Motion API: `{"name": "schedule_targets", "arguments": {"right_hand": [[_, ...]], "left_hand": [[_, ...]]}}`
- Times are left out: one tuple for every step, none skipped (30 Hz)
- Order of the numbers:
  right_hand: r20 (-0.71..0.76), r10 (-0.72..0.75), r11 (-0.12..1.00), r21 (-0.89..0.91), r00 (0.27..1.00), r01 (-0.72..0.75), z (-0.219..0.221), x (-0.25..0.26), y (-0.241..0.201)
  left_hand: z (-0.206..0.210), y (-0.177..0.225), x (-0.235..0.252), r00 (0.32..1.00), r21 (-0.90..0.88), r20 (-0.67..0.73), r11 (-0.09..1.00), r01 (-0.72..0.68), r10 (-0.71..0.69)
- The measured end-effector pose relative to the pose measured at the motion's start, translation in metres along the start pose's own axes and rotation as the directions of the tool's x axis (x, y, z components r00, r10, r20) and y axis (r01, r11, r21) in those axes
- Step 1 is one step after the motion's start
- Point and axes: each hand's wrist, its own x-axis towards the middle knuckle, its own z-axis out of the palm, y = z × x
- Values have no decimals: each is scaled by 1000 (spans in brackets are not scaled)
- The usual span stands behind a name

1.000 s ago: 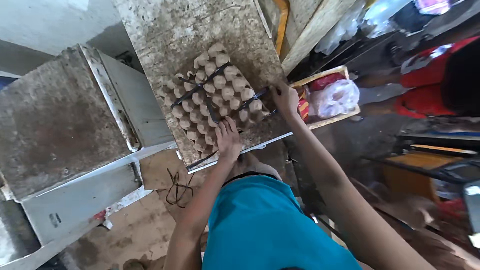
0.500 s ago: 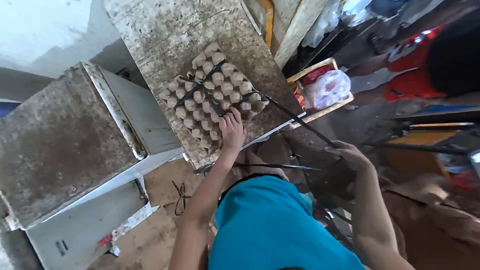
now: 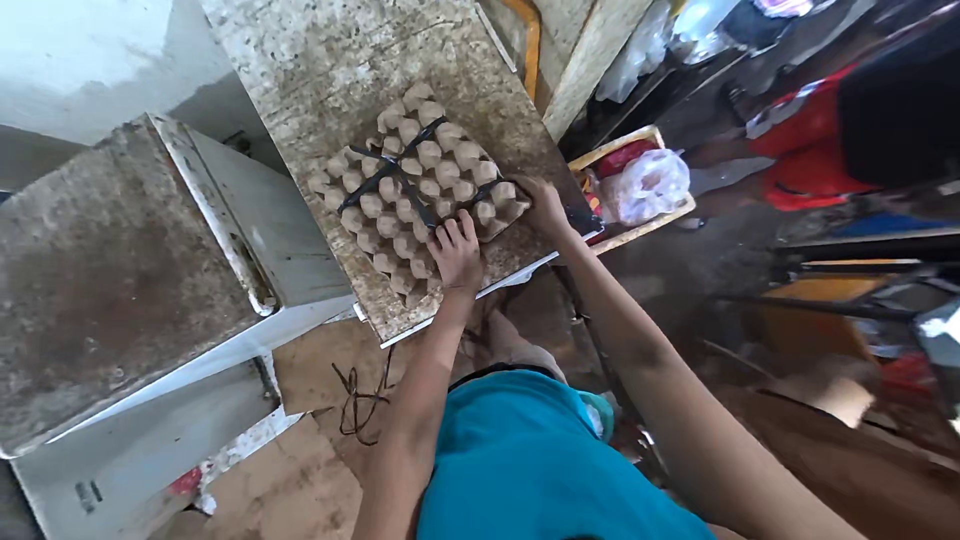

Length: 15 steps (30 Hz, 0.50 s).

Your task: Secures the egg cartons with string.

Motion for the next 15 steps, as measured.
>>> {"name": "schedule_targets", "arguments": {"right_hand": [[-15,47,996,70,999,-46,2,2,0],[-5,89,988,125,996,-88,1,5,0],[44,115,978,168,992,-121,-2,9,-1],[116,129,968,201,985,-151,-6,14,0],[183,131,959,226,974,-171,-8,20,3],[235,134,949,249,963,-193,-9,26,7],[271,147,936,273,951,-223,-11,32,9],[294,167,915,310,941,-259,-13,34,8],[302,190,886,357,934,-296,-14,34,6],[305,207,854,407,929,-324,-15,36,4],[312,214,822,454,926,-343,-15,38,3],[326,212,788,500,921,-358,-13,39,4],[340,204,752,546,918,-369,-11,39,6],[358,198,707,592,912,-386,-9,37,9],[372,188,654,643,909,-398,-7,35,10]], "left_hand": [[-1,0,2,1000,0,-12,1000,3,-3],[-2,0,3,1000,-5,-10,1000,5,-5],[-3,0,5,1000,-2,1,1000,4,-4],[-2,1,7,1000,6,8,1000,-2,2],[-1,2,9,1000,17,25,1000,-13,13],[1,2,12,998,40,46,999,-35,34],[4,3,15,997,62,55,996,-62,59],[5,2,16,996,69,51,994,-82,79],[1,1,17,995,67,39,993,-94,92],[-4,0,19,995,61,37,993,-97,95],[-12,0,21,995,51,50,995,-89,87],[-19,-2,22,993,39,80,995,-87,84],[-26,-3,22,989,24,116,996,-91,88],[-32,-5,23,986,3,139,996,-94,92],[-40,-7,24,983,-14,156,995,-98,99]]}}
